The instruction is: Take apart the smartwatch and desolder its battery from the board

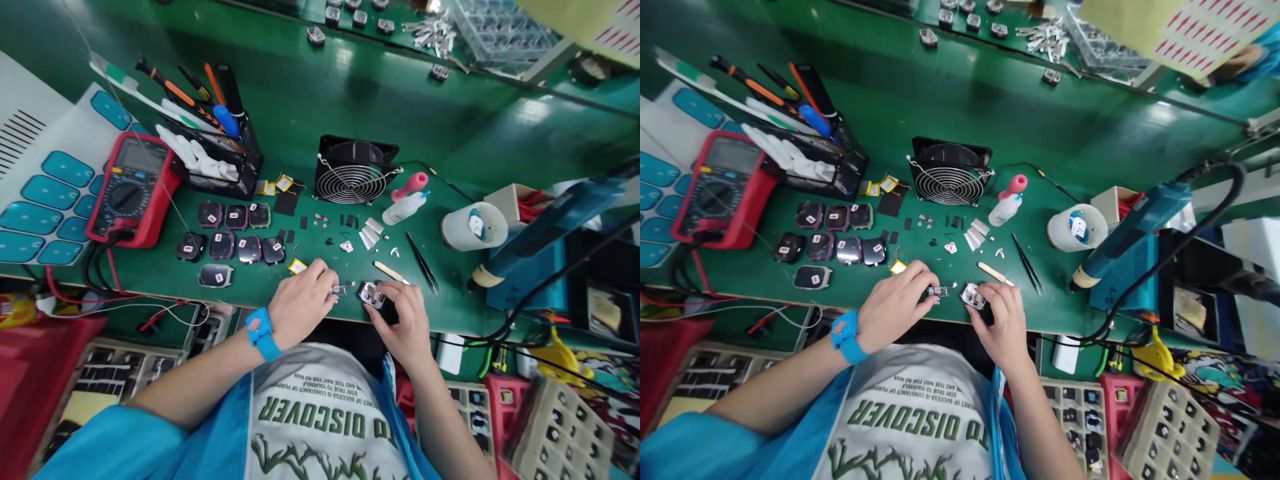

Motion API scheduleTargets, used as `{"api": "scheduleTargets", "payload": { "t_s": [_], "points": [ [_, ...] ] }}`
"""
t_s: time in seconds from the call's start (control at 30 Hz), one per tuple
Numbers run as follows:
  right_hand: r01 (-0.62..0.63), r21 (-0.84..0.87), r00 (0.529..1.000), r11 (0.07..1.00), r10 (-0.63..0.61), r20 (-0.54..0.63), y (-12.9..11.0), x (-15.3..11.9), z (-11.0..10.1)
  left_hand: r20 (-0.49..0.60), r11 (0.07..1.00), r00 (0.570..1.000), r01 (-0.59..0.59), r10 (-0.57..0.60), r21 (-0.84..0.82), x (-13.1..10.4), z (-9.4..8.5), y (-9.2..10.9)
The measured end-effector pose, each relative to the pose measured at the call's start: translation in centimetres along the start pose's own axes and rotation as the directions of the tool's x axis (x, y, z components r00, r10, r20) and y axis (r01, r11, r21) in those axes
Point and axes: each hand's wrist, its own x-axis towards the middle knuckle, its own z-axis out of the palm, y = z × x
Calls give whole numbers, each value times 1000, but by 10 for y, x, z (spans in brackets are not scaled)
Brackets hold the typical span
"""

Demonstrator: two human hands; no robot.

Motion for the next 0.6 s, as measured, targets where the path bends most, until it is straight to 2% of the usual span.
{"api": "scheduleTargets", "payload": {
  "t_s": [0.13,0.3,0.4,0.6],
  "points": [
    [-22,2,998,1000,22,-53,0,-4,1,-33,983,999,0,-7,-183,-6,-2,-3],
    [23,-24,990,999,-26,-138,2,3,6,-69,913,992,70,-107,-402,-16,-11,-9],
    [39,-36,990,999,-44,-137,3,11,7,-90,914,992,47,-90,-403,-20,-14,-10],
    [49,4,980,999,-48,-191,2,11,-3,-145,961,988,-95,58,-259,-20,-5,-8]
  ]
}}
